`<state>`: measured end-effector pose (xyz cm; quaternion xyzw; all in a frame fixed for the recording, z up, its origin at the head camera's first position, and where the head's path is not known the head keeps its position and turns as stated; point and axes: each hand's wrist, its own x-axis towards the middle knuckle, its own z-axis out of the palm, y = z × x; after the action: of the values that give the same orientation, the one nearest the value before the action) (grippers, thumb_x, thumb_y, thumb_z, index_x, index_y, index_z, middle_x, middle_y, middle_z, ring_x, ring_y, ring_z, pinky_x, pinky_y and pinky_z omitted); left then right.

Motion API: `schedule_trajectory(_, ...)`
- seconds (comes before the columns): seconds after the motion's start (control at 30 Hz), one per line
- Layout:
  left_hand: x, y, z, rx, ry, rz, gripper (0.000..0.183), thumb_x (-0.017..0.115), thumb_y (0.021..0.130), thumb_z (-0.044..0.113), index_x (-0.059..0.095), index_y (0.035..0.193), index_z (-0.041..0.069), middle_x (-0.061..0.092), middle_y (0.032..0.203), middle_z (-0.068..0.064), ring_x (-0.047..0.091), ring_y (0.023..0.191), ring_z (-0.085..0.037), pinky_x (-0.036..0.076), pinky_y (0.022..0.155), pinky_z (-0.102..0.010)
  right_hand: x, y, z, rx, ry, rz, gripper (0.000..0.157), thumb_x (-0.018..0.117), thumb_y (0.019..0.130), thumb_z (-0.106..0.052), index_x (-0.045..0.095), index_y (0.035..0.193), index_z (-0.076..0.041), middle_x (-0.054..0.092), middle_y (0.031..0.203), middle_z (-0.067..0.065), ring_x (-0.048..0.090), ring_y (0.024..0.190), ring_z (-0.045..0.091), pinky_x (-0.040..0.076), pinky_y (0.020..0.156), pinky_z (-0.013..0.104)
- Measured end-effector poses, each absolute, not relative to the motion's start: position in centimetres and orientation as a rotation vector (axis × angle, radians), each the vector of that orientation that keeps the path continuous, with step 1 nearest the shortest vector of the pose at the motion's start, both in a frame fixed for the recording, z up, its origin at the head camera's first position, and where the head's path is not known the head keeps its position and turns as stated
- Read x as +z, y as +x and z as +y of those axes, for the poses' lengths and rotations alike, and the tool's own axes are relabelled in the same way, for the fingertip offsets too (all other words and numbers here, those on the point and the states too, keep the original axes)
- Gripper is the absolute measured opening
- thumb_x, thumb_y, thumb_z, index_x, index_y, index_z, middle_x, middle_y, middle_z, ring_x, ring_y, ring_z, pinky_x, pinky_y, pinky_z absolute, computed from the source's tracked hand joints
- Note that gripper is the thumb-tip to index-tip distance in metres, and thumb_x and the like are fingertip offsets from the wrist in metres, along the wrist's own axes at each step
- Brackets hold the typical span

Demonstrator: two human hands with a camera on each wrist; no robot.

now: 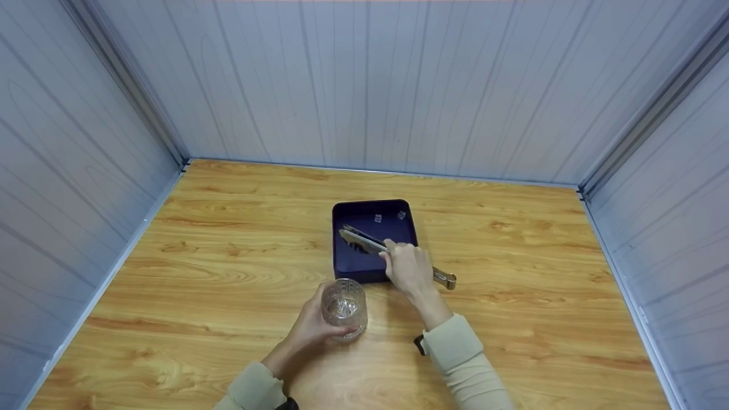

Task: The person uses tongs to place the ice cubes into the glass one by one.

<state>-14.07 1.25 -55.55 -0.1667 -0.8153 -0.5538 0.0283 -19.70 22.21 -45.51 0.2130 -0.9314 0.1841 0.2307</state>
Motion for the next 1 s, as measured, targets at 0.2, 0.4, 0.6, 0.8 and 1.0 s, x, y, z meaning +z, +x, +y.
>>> schedule_trajectory(0.2,-55.7,-14.1,1.2,-1.729,-0.518,-2.498,0.088,0.084,0.052,0.027,0.038,0.124,0.007,0.053,0.114,-0.009,0.05,0.105,-0.023,0.041,0.089,-0.036,-45.0,-18.2,22.1,0.494,0.64,-2.53,0.023,0.068,0.077,-0.014,0.066,0.097,-0.002,0.066,0.075,0.014,0.058,0.051,0.024,0.046,0.045,0.036)
schedule_trajectory(0.4,-55.7,-14.2,1.2,-1.715,-0.522,-2.503,0.088,0.085,0.051,0.026,0.038,0.123,0.006,0.053,0.114,-0.009,0.051,0.105,-0.022,0.041,0.09,-0.035,-44.9,-16.7,22.3,0.487,0.693,-2.48,0.022,0.069,0.076,-0.014,0.067,0.095,-0.003,0.066,0.076,0.012,0.058,0.049,0.021,0.047,0.044,0.032)
schedule_trajectory(0.6,-55.6,-14.2,1.2,-1.692,-0.519,-2.53,0.089,0.084,0.052,0.029,0.037,0.124,0.007,0.052,0.114,-0.007,0.05,0.104,-0.02,0.041,0.089,-0.034,-44.6,-15.3,22.4,0.485,0.732,-2.441,0.023,0.07,0.074,-0.014,0.067,0.095,-0.004,0.067,0.079,0.01,0.06,0.054,0.02,0.048,0.045,0.032)
schedule_trajectory(0.8,-55.6,-14.2,1.2,-1.675,-0.52,-2.55,0.09,0.084,0.053,0.032,0.036,0.124,0.007,0.052,0.115,-0.006,0.05,0.105,-0.02,0.041,0.09,-0.035,-44.5,-14.0,22.6,0.459,0.755,-2.423,0.025,0.073,0.07,-0.012,0.067,0.094,-0.006,0.065,0.068,0.005,0.042,0.036,0.007,0.034,0.034,0.02)
schedule_trajectory(1.0,-55.7,-14.3,1.2,-1.685,-0.531,-2.544,0.09,0.084,0.053,0.033,0.036,0.125,0.007,0.052,0.115,-0.005,0.049,0.105,-0.019,0.04,0.09,-0.033,-44.4,-12.9,22.7,0.471,0.761,-2.431,0.024,0.073,0.07,-0.012,0.068,0.093,-0.007,0.064,0.066,0.003,0.041,0.038,0.004,0.034,0.035,0.02)
